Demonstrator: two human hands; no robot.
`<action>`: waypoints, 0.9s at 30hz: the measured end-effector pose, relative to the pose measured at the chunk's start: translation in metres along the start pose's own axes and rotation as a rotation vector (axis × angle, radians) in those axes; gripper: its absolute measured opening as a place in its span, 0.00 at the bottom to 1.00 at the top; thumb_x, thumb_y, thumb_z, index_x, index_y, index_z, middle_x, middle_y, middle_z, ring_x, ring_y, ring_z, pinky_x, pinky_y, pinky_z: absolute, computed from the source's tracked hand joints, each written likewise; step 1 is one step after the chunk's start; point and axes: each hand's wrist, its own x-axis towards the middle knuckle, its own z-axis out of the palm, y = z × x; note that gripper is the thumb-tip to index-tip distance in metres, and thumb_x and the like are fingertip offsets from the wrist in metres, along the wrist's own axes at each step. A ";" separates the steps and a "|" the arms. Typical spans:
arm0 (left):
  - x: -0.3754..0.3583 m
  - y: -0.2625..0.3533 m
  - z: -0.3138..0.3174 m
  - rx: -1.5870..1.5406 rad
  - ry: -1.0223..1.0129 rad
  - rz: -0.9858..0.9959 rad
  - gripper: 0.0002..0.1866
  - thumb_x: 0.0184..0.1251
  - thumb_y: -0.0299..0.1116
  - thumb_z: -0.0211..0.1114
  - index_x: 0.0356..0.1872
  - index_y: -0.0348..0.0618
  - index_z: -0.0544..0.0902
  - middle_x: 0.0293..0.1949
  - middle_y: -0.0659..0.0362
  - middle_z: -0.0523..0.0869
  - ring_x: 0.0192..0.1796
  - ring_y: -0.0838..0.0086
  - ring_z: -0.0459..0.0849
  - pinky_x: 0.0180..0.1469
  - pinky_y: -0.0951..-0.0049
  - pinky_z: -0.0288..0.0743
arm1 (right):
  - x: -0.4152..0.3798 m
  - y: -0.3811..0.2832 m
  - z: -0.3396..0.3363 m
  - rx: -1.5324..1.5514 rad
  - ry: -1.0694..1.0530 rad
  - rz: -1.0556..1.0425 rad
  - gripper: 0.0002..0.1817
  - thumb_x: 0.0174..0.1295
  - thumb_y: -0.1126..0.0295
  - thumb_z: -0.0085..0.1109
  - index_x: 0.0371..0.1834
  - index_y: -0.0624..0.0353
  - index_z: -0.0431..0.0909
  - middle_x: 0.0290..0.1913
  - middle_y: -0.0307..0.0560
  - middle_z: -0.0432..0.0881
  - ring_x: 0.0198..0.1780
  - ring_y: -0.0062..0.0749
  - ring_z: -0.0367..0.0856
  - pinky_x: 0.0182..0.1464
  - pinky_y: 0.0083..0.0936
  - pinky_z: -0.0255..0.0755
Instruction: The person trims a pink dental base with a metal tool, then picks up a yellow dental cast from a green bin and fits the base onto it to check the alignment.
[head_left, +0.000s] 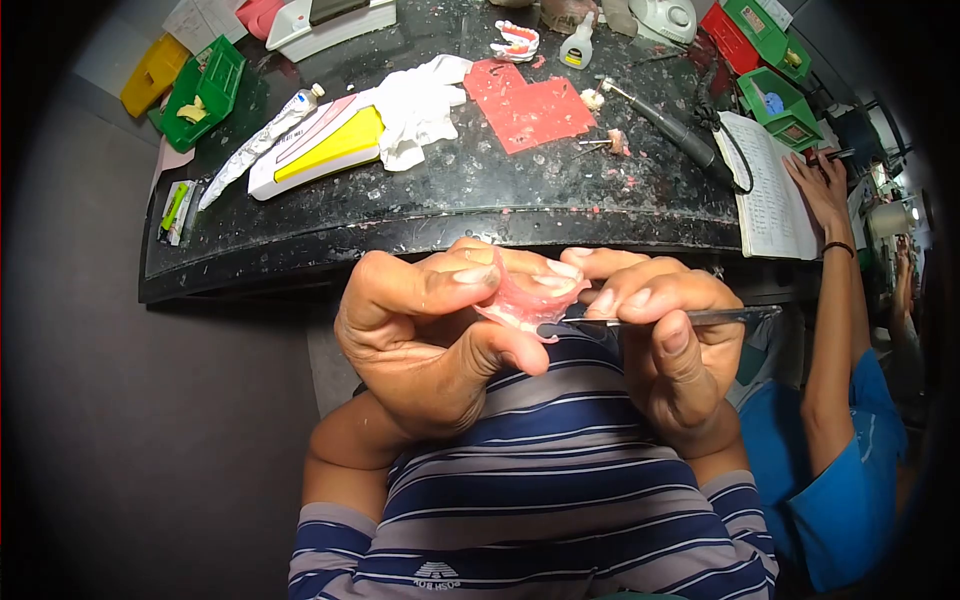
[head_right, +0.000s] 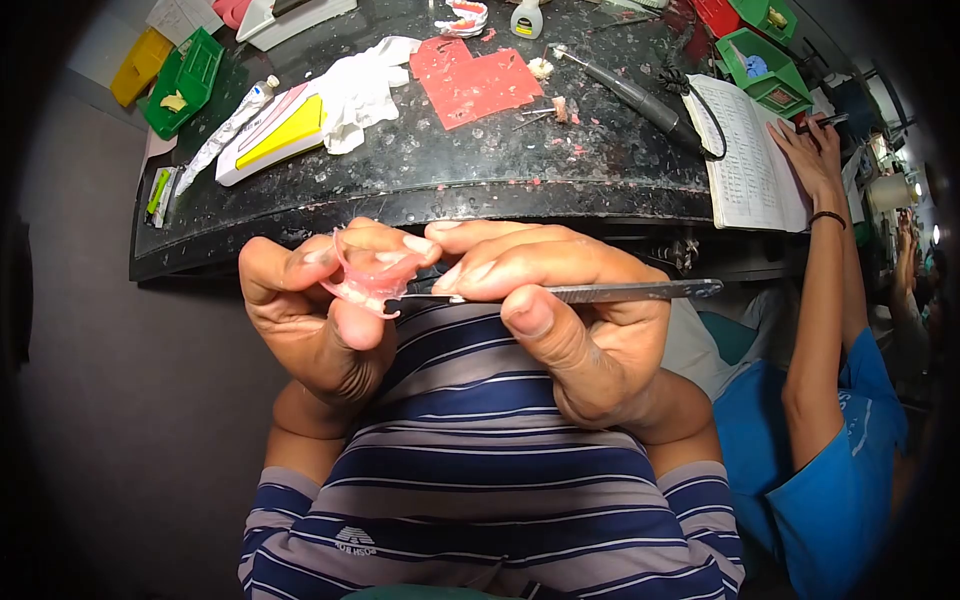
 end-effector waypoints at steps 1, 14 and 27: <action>0.000 -0.001 -0.001 0.000 0.001 -0.001 0.23 0.61 0.37 0.77 0.47 0.47 0.71 0.40 0.45 0.90 0.46 0.53 0.88 0.52 0.55 0.82 | 0.000 0.000 0.000 0.001 0.000 0.001 0.12 0.71 0.69 0.57 0.43 0.68 0.84 0.41 0.58 0.88 0.52 0.49 0.85 0.66 0.49 0.72; -0.002 -0.003 -0.004 -0.012 -0.012 -0.004 0.24 0.59 0.39 0.78 0.47 0.47 0.71 0.40 0.44 0.89 0.46 0.56 0.88 0.51 0.57 0.83 | 0.002 0.003 0.000 -0.013 -0.008 -0.003 0.12 0.72 0.69 0.58 0.43 0.69 0.84 0.41 0.60 0.87 0.51 0.49 0.86 0.65 0.50 0.73; -0.003 0.006 0.004 -0.061 0.086 -0.137 0.22 0.61 0.38 0.77 0.46 0.46 0.72 0.38 0.45 0.89 0.43 0.59 0.88 0.49 0.58 0.84 | 0.007 -0.001 -0.002 -0.016 -0.046 0.012 0.09 0.72 0.75 0.56 0.43 0.71 0.83 0.40 0.60 0.86 0.50 0.49 0.86 0.61 0.49 0.76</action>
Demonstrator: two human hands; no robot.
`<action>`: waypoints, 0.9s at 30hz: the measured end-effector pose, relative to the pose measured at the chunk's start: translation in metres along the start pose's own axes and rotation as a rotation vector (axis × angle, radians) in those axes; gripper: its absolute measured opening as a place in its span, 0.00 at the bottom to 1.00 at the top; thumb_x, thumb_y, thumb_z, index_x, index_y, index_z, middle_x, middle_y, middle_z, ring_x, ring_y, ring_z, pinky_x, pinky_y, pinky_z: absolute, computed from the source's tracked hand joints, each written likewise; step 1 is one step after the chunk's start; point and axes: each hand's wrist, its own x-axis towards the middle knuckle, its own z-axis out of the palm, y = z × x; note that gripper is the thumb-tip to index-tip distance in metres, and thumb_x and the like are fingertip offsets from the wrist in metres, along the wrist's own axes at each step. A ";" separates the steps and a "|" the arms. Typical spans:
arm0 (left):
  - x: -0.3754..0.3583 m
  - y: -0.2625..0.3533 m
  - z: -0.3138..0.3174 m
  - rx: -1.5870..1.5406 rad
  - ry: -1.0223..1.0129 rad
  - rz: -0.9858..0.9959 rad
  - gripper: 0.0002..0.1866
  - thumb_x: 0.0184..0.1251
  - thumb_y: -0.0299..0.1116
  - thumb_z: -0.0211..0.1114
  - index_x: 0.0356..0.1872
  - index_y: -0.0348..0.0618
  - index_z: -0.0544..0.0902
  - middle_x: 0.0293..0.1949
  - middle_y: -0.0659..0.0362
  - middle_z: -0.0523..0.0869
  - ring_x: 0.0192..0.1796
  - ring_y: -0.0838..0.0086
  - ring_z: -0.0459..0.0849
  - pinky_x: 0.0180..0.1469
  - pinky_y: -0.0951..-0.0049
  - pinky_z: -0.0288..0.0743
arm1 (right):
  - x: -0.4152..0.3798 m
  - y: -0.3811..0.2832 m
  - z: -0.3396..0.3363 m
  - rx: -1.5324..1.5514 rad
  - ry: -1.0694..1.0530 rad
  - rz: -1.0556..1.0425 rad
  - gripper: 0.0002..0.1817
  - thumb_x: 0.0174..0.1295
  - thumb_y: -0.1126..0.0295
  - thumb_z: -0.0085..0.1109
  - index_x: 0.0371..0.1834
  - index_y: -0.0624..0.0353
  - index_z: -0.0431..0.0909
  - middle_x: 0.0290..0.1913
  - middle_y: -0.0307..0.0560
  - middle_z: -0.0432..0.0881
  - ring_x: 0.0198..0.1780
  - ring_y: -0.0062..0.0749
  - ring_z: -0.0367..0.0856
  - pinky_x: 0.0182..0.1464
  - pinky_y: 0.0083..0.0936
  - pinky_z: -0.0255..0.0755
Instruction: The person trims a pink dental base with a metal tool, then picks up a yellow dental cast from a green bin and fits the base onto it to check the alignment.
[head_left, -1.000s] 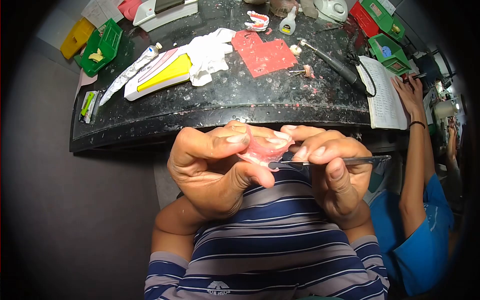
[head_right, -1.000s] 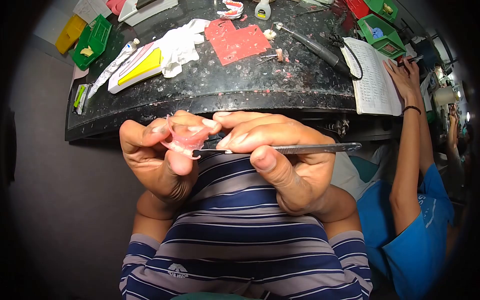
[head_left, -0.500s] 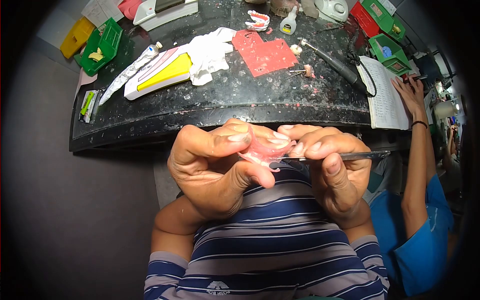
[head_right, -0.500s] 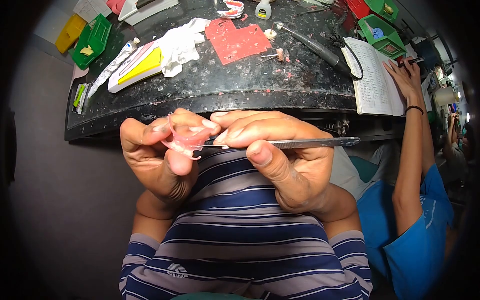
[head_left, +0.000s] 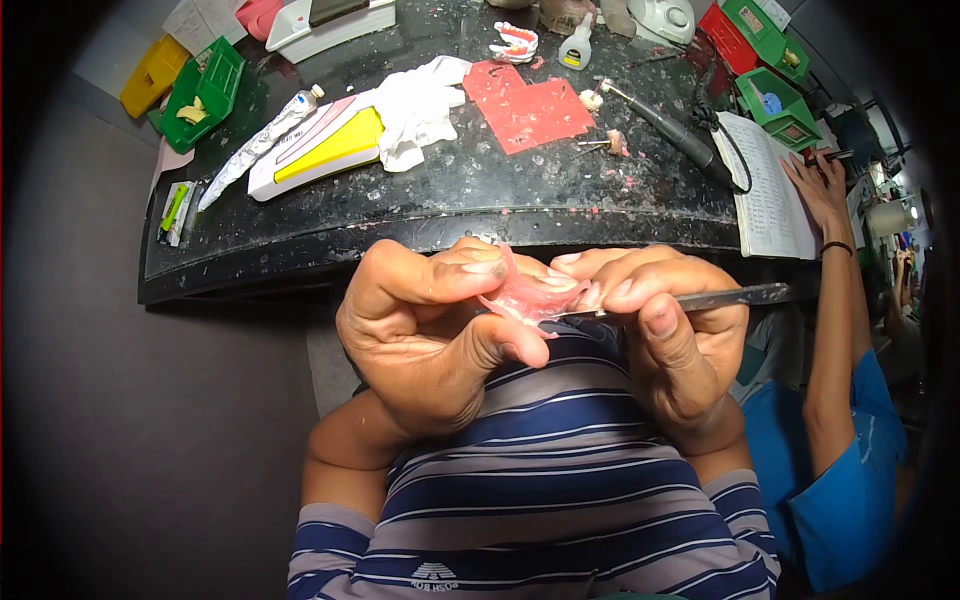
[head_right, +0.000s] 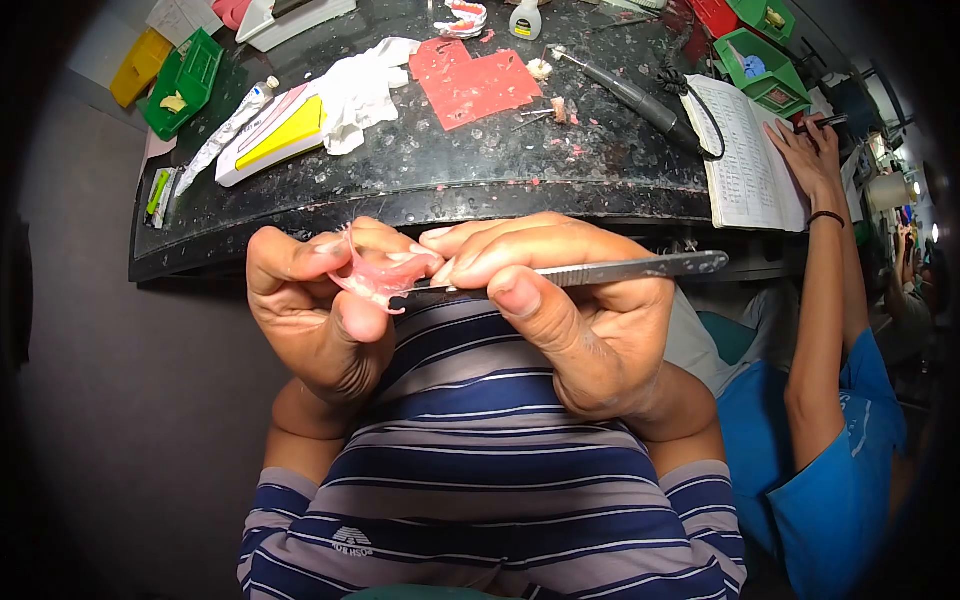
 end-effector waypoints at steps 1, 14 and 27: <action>0.000 0.000 0.000 0.000 -0.001 0.000 0.22 0.61 0.38 0.77 0.46 0.46 0.72 0.38 0.45 0.89 0.43 0.59 0.88 0.49 0.58 0.84 | 0.000 -0.001 0.000 0.000 0.000 -0.001 0.09 0.72 0.75 0.56 0.43 0.71 0.83 0.40 0.60 0.86 0.50 0.49 0.86 0.61 0.49 0.76; 0.005 -0.008 -0.007 0.082 -0.107 0.159 0.22 0.61 0.35 0.76 0.48 0.43 0.72 0.37 0.43 0.88 0.43 0.59 0.88 0.48 0.59 0.84 | 0.005 -0.008 -0.003 -0.015 -0.003 0.040 0.10 0.71 0.73 0.58 0.41 0.72 0.83 0.39 0.61 0.86 0.49 0.46 0.87 0.59 0.46 0.78; 0.001 -0.004 -0.003 0.005 -0.068 0.035 0.21 0.62 0.35 0.76 0.46 0.42 0.72 0.38 0.42 0.87 0.45 0.58 0.88 0.49 0.59 0.85 | 0.003 -0.003 -0.008 -0.076 -0.029 0.002 0.09 0.70 0.74 0.59 0.42 0.72 0.83 0.40 0.60 0.86 0.47 0.45 0.87 0.59 0.47 0.79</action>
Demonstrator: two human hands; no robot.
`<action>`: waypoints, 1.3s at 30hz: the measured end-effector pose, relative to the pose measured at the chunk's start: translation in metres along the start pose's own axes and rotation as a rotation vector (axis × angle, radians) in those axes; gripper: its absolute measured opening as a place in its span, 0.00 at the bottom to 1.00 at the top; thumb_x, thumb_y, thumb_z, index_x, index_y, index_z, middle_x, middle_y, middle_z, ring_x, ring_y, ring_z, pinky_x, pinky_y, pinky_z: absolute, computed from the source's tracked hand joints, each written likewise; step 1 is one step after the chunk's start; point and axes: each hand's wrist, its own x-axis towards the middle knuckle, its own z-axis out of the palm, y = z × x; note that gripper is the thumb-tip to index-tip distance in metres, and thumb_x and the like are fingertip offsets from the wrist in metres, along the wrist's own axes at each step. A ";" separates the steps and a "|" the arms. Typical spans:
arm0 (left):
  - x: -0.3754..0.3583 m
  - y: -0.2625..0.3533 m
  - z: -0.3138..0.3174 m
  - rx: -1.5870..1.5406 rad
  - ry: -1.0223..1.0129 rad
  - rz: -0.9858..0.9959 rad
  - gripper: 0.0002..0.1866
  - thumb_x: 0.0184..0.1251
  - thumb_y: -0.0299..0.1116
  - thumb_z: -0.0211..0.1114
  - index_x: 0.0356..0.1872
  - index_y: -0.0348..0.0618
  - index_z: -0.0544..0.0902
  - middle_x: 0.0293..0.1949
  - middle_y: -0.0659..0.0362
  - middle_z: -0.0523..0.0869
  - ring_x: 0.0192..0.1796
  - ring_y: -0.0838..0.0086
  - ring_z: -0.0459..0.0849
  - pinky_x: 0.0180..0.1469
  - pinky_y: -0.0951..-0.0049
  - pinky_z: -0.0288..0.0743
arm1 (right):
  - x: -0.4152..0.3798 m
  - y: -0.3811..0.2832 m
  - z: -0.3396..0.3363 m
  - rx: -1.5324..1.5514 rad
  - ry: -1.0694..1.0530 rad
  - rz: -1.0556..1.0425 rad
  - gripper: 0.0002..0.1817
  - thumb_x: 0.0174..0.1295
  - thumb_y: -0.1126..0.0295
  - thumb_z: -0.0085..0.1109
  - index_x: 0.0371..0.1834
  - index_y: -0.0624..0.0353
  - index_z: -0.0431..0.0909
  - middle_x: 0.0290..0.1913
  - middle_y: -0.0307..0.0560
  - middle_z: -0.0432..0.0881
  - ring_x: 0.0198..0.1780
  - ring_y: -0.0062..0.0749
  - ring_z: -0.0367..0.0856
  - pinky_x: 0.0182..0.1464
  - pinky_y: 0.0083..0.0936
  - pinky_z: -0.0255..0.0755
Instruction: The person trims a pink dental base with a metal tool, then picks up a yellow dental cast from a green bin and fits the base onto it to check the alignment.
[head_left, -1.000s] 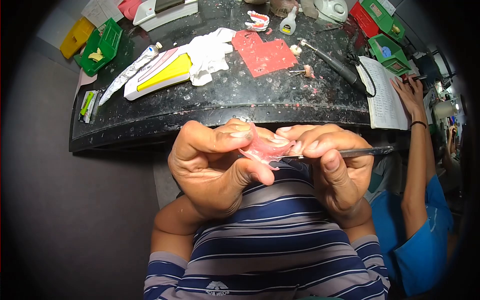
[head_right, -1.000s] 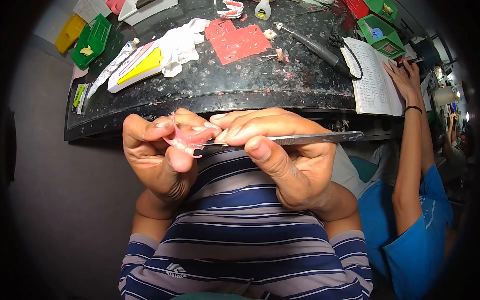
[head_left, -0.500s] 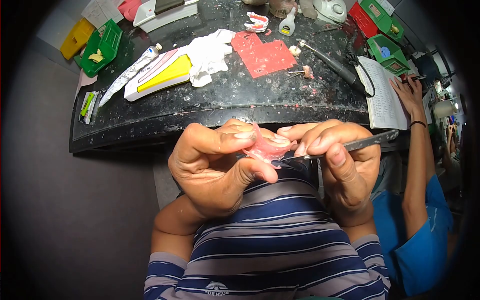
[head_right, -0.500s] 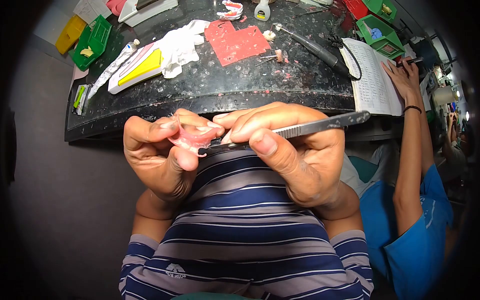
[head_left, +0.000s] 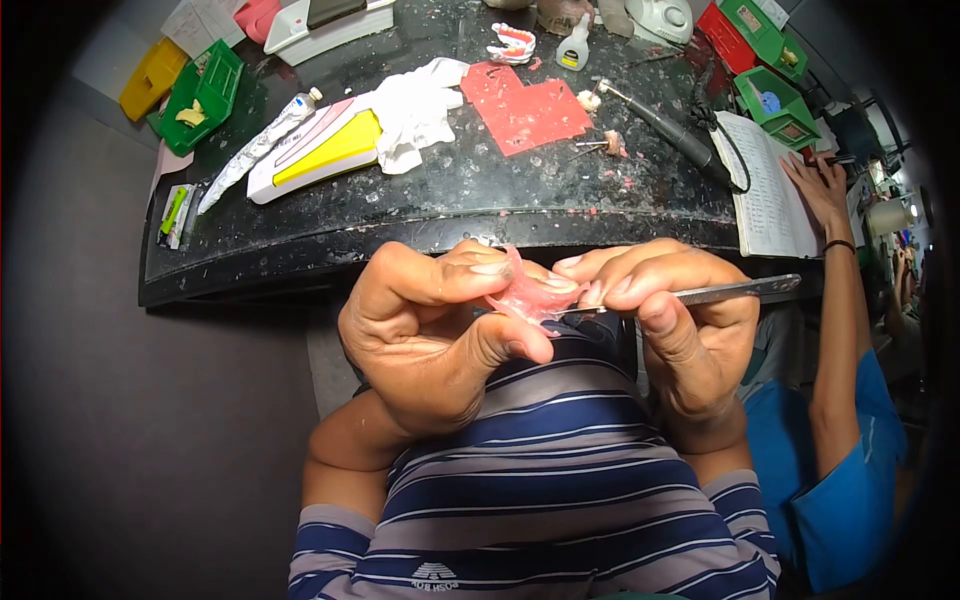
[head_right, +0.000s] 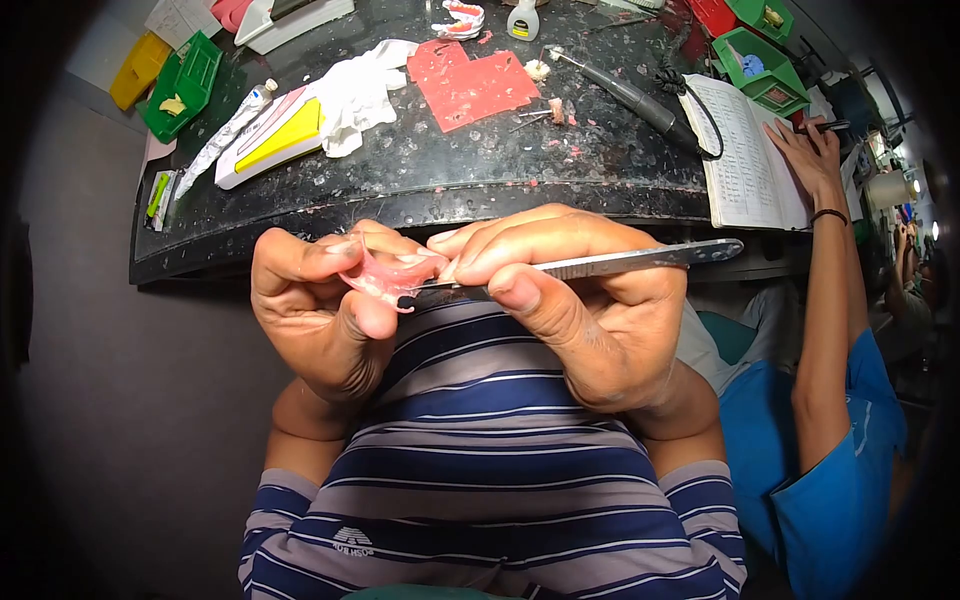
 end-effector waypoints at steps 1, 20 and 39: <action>0.000 0.000 0.000 0.000 -0.001 -0.001 0.21 0.62 0.35 0.76 0.46 0.42 0.72 0.38 0.42 0.87 0.45 0.58 0.88 0.49 0.59 0.85 | 0.000 0.000 0.000 0.000 0.003 0.002 0.09 0.70 0.74 0.59 0.41 0.72 0.83 0.40 0.60 0.86 0.47 0.45 0.87 0.59 0.46 0.79; 0.002 -0.003 -0.001 0.066 -0.011 0.050 0.23 0.59 0.38 0.76 0.46 0.43 0.72 0.38 0.42 0.87 0.43 0.55 0.88 0.48 0.52 0.86 | 0.001 0.001 -0.006 0.049 0.072 -0.029 0.20 0.70 0.56 0.62 0.40 0.68 0.79 0.39 0.57 0.86 0.45 0.42 0.87 0.57 0.44 0.79; 0.004 -0.003 0.001 0.104 -0.089 0.169 0.26 0.59 0.30 0.77 0.52 0.47 0.70 0.41 0.53 0.82 0.41 0.61 0.87 0.46 0.58 0.86 | -0.020 -0.008 0.005 0.050 0.054 -0.048 0.12 0.74 0.69 0.55 0.50 0.68 0.75 0.46 0.67 0.85 0.51 0.52 0.87 0.60 0.48 0.79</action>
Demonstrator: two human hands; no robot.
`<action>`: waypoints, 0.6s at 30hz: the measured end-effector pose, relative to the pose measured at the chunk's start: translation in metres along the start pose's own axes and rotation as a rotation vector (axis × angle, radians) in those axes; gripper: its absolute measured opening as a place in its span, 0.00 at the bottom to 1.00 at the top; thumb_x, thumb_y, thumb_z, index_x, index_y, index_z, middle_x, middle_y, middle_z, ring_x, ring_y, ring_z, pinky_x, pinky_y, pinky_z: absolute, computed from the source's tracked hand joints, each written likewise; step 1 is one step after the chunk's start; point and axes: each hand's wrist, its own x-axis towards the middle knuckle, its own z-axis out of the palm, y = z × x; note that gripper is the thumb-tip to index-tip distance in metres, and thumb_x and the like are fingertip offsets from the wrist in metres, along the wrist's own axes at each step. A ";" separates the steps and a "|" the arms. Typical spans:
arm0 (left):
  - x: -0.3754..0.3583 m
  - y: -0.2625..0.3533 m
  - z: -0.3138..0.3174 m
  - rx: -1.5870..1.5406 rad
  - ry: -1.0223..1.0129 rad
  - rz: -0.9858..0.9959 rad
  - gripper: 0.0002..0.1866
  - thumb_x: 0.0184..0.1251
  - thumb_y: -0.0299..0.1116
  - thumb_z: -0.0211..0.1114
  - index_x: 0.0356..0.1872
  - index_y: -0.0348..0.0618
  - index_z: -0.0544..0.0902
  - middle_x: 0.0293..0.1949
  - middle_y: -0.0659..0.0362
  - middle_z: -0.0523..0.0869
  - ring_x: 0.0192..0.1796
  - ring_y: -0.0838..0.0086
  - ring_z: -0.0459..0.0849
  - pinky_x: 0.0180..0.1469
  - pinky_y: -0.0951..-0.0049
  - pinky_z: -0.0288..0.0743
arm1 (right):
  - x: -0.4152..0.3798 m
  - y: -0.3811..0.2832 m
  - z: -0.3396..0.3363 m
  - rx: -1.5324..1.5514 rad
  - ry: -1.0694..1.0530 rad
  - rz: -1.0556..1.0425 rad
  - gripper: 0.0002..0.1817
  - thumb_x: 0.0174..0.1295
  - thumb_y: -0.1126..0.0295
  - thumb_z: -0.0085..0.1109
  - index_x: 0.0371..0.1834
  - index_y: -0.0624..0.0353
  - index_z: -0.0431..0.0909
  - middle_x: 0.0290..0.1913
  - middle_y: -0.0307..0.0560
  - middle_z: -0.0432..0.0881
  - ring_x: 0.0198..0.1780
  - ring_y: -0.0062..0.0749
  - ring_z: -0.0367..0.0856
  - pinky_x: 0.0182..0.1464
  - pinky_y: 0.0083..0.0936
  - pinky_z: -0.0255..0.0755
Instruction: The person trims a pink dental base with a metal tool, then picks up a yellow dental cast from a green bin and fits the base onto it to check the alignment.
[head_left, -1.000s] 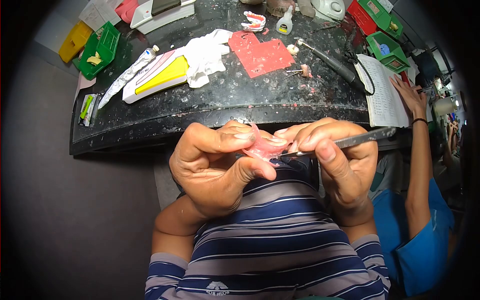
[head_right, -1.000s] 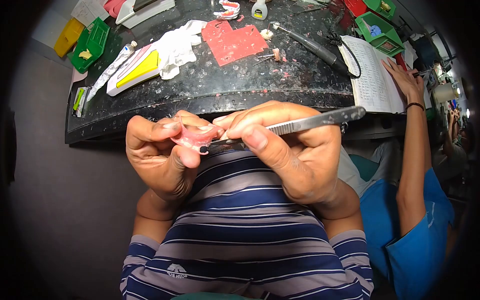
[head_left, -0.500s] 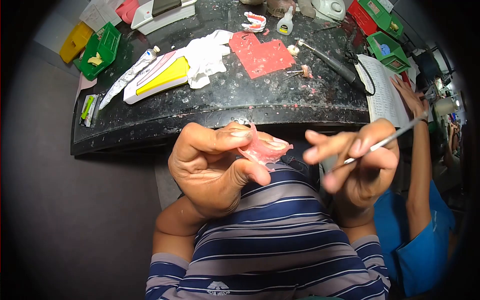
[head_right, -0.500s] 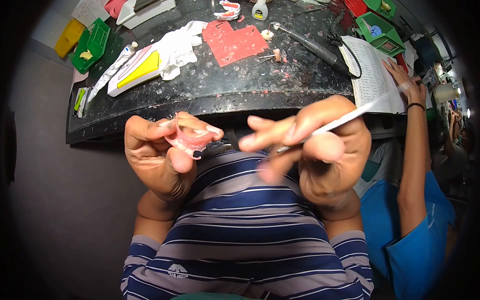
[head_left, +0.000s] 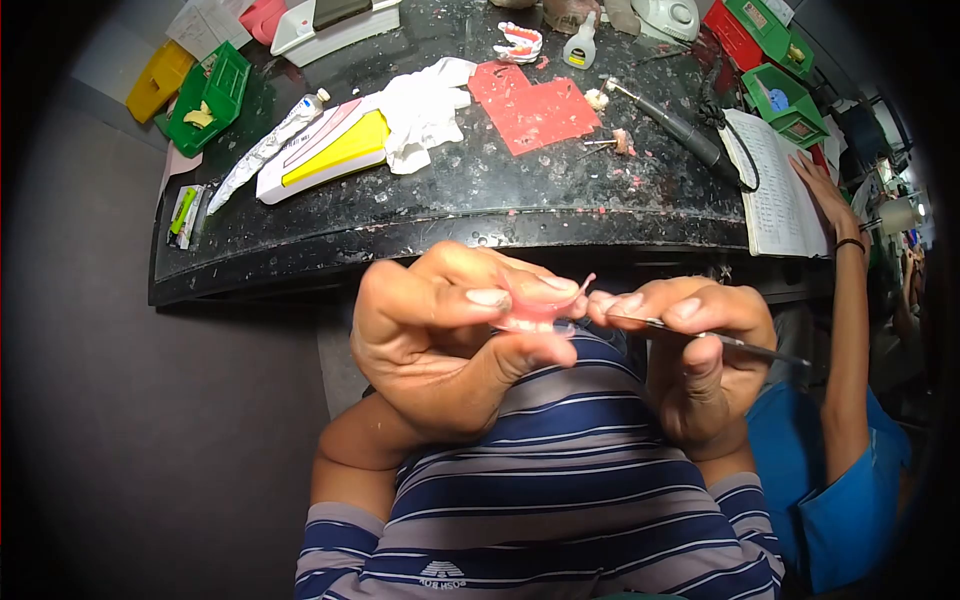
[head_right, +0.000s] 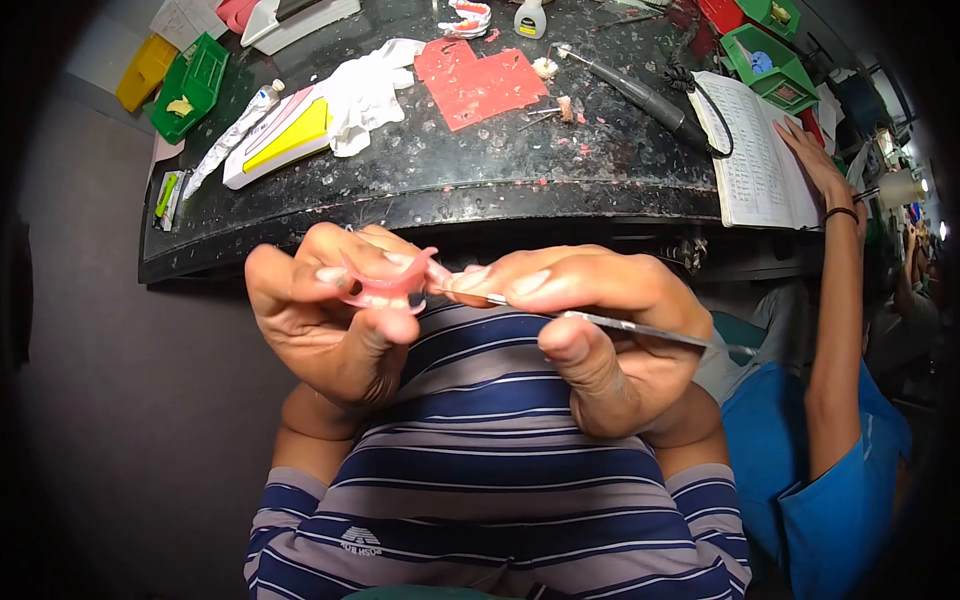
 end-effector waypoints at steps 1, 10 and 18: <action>0.000 0.003 0.004 -0.001 0.000 0.000 0.26 0.59 0.30 0.77 0.52 0.47 0.70 0.41 0.53 0.82 0.41 0.61 0.87 0.46 0.58 0.86 | 0.000 0.000 0.001 -0.001 0.000 0.001 0.12 0.74 0.69 0.55 0.50 0.68 0.75 0.46 0.67 0.85 0.51 0.52 0.87 0.60 0.48 0.79; 0.000 -0.003 -0.002 0.002 -0.015 -0.017 0.29 0.50 0.30 0.81 0.50 0.41 0.72 0.40 0.53 0.80 0.42 0.67 0.86 0.47 0.65 0.85 | 0.000 -0.002 0.007 0.208 0.149 0.185 0.09 0.69 0.78 0.55 0.50 0.68 0.74 0.49 0.69 0.83 0.55 0.52 0.84 0.63 0.47 0.76; 0.002 0.003 0.000 0.176 -0.037 0.036 0.31 0.48 0.39 0.83 0.48 0.46 0.71 0.35 0.60 0.78 0.36 0.74 0.81 0.41 0.71 0.80 | -0.005 0.011 0.005 0.300 0.123 0.210 0.10 0.66 0.78 0.57 0.48 0.69 0.77 0.46 0.67 0.84 0.52 0.47 0.85 0.61 0.44 0.77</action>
